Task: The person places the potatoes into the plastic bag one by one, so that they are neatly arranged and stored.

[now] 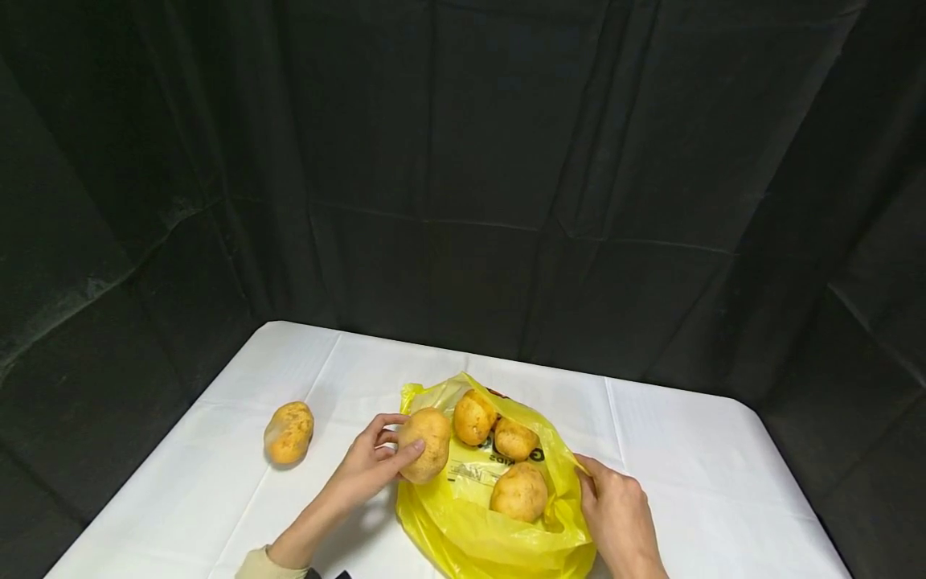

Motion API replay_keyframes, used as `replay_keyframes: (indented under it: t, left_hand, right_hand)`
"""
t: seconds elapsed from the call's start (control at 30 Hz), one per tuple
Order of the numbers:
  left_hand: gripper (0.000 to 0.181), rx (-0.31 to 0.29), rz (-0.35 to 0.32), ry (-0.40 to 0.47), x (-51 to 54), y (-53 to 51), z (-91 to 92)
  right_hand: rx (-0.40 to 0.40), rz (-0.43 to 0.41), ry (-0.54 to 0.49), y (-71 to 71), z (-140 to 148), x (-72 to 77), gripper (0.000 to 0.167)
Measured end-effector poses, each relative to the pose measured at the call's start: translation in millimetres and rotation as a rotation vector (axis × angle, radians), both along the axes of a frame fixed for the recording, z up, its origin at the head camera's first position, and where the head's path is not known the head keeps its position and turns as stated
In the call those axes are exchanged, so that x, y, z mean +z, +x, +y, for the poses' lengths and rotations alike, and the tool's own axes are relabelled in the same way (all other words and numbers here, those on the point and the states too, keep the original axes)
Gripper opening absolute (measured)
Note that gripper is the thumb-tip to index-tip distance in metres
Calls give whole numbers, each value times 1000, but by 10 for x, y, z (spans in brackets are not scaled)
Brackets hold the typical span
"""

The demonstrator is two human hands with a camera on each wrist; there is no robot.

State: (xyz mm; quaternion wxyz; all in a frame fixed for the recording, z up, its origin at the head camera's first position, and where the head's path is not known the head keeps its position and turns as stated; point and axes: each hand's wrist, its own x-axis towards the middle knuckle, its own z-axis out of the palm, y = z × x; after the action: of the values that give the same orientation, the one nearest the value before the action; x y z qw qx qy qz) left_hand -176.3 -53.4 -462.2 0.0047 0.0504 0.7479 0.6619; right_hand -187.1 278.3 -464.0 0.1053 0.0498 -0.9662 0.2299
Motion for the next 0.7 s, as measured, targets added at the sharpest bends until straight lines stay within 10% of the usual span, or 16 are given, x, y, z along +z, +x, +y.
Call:
replay_keyframes:
  t: [0.7]
  left_hand:
    - [58, -38, 86, -221, -201, -93, 261]
  right_hand:
    - [-18, -26, 12, 12, -22, 7, 28]
